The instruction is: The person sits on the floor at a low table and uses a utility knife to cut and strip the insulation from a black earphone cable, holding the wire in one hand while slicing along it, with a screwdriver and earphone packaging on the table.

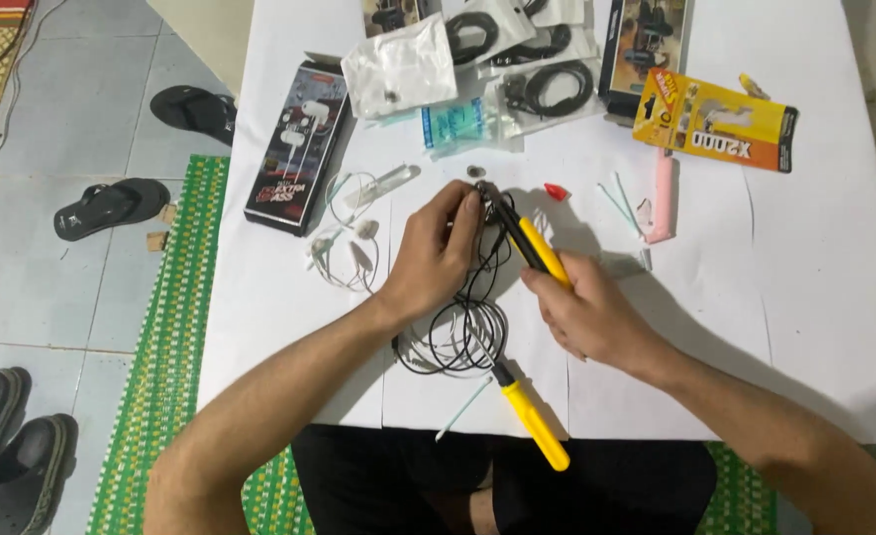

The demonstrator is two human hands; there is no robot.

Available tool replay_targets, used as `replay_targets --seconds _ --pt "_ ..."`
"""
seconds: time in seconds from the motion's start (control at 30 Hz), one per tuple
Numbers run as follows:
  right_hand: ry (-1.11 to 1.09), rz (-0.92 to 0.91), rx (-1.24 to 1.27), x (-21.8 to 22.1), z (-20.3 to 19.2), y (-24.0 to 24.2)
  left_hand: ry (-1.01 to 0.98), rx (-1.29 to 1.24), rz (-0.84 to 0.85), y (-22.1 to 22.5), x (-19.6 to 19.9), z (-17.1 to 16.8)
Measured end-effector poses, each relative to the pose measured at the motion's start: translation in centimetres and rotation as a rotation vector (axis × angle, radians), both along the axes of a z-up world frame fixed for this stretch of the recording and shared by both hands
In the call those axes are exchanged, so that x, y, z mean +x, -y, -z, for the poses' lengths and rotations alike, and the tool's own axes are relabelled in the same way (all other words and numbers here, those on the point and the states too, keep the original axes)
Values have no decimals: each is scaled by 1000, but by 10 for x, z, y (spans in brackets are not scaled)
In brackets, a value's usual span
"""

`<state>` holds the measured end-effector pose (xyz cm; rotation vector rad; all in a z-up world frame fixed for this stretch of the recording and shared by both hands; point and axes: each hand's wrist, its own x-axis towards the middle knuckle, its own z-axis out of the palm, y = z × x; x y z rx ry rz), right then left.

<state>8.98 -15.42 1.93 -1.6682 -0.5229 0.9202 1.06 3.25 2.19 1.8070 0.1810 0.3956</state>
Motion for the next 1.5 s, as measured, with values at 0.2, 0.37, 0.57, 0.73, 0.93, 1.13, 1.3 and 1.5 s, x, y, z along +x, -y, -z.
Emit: replay_targets --seconds 0.2,0.37,0.57,0.73,0.93,1.13,1.3,1.5 --pt "-32 -48 -20 3 1 3 -31 41 19 -3 1 7" --pt "-61 -53 -26 4 -1 2 -40 18 -5 -1 0 -1" --pt "-64 -45 -23 3 -4 1 -19 -24 -57 -3 3 3" --pt "-64 -41 -27 2 0 3 7 13 -20 -1 2 5" --pt "-55 -66 -6 4 -2 3 10 55 -13 -2 3 4" --pt "-60 -61 9 3 -3 3 3 -16 -48 2 2 3" --pt "-3 -60 -24 2 1 6 66 58 -21 0 6 10" --pt "7 -79 -26 3 -1 6 90 142 24 -3 7 11"
